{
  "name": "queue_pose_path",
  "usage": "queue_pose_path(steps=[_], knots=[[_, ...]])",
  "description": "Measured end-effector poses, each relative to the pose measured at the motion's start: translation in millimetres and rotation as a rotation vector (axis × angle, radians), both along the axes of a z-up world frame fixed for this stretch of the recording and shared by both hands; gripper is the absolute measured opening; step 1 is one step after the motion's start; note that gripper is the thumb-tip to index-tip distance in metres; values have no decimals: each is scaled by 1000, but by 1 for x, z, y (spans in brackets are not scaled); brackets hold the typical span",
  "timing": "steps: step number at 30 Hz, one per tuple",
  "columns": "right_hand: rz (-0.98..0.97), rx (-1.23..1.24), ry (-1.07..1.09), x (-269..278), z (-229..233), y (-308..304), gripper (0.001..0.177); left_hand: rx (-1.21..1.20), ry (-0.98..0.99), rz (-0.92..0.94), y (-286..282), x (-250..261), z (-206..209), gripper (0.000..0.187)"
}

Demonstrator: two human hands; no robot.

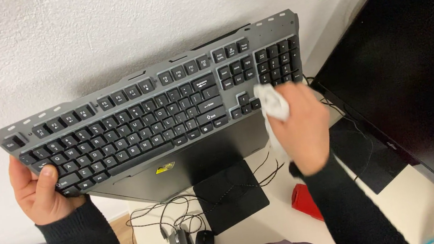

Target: The person cleans a computer keyboard using a spray bottle and a white cloth. They lift the keyboard, wipe the keys and the top surface, then flip it over to clean the underside. The person also briefly wipes the top of the computer tower.

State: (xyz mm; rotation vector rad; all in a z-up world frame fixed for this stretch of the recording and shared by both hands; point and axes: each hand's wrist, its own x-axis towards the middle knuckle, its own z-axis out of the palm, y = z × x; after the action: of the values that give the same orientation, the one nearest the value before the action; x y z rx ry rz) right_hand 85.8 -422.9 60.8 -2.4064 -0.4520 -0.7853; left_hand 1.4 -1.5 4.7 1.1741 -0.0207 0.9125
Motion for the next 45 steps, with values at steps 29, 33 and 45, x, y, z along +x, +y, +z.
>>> queue_pose_path(steps=[29,33,45], knots=[[56,-170,519,24,59,-8,11,-1,0,-12,-4,-2,4,64],[52,-233,353,37,34,0,16,-4,4,-17,-2,-2,2,66],[-51,-281,-273,30,21,9,25,0,31,-13,-6,-5,9,66]])
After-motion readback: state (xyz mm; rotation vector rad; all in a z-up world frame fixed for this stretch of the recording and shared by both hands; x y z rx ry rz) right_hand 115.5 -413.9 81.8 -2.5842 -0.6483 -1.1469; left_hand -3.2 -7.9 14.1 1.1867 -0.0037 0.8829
